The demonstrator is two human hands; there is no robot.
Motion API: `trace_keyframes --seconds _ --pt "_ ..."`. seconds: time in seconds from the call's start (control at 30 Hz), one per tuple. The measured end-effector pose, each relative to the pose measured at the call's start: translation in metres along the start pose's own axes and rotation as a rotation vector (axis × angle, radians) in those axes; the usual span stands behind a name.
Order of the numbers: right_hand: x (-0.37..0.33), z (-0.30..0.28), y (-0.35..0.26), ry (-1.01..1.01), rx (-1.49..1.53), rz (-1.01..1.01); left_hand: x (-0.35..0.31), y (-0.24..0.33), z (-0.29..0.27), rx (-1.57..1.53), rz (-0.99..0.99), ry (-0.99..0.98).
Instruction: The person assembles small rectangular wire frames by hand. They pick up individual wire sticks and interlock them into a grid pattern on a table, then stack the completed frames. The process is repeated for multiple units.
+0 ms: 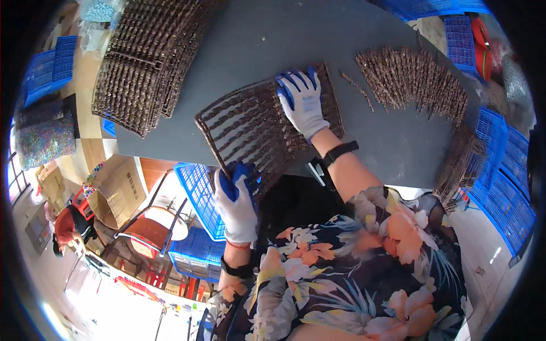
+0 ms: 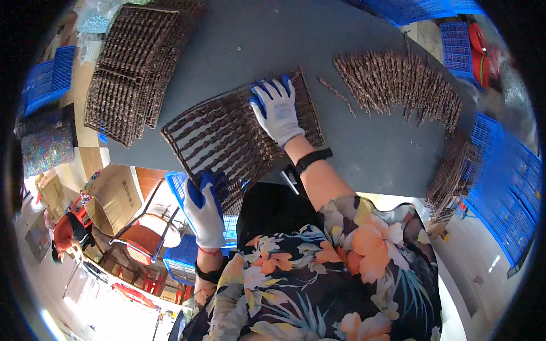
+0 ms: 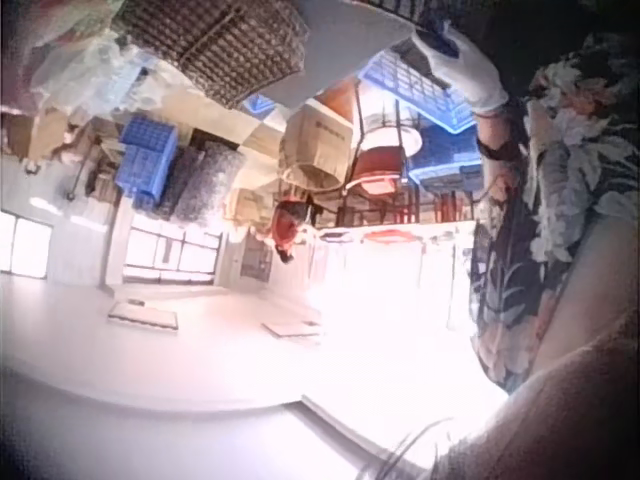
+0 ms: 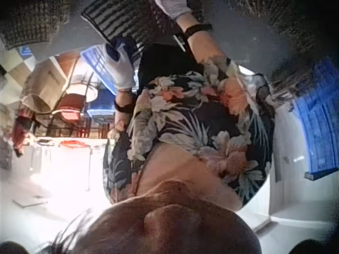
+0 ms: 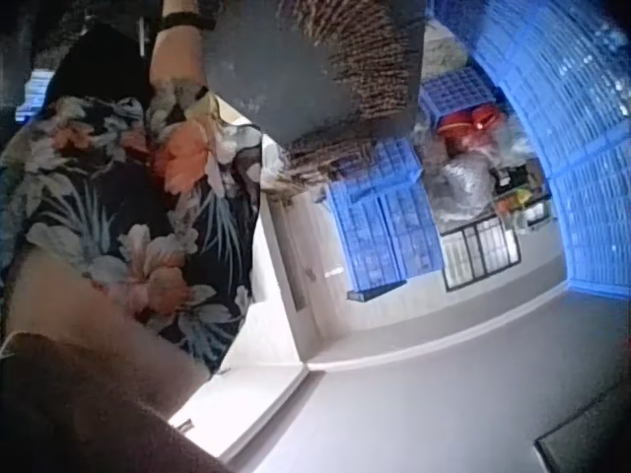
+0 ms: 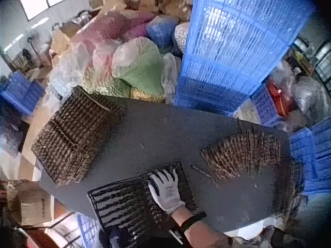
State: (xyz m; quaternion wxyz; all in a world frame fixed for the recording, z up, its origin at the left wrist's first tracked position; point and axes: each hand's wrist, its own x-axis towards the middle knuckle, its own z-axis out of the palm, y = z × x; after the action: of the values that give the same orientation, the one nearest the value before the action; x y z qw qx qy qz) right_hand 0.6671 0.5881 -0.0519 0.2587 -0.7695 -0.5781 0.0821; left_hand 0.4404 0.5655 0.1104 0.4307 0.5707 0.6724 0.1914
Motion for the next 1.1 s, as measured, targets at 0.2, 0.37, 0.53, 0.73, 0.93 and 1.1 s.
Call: trace_keyframes --seconds 0.2,0.37,0.53,0.73,0.93,1.1 --pt "-0.020 -0.041 -0.018 0.161 0.337 0.193 0.014 -0.008 -0.002 -0.027 -0.049 0.039" --pt "-0.048 -0.040 -0.070 -0.098 0.570 0.635 0.015 -0.014 -0.001 -0.342 -0.097 -0.097" --pt "-0.053 -0.003 -0.053 -0.191 0.843 0.887 0.019 -0.019 -0.011 -0.175 0.062 -0.197" --pt "-0.032 -0.050 -0.050 -0.381 1.741 1.157 0.048 0.003 -0.007 -0.254 0.273 -0.126" --pt "-0.047 -0.042 -0.008 -0.441 1.736 0.669 0.053 -0.027 0.095 1.057 0.916 -0.569" --pt "-0.040 -0.069 -0.021 -0.449 2.070 0.872 0.078 -0.032 0.138 1.041 1.165 -0.578"
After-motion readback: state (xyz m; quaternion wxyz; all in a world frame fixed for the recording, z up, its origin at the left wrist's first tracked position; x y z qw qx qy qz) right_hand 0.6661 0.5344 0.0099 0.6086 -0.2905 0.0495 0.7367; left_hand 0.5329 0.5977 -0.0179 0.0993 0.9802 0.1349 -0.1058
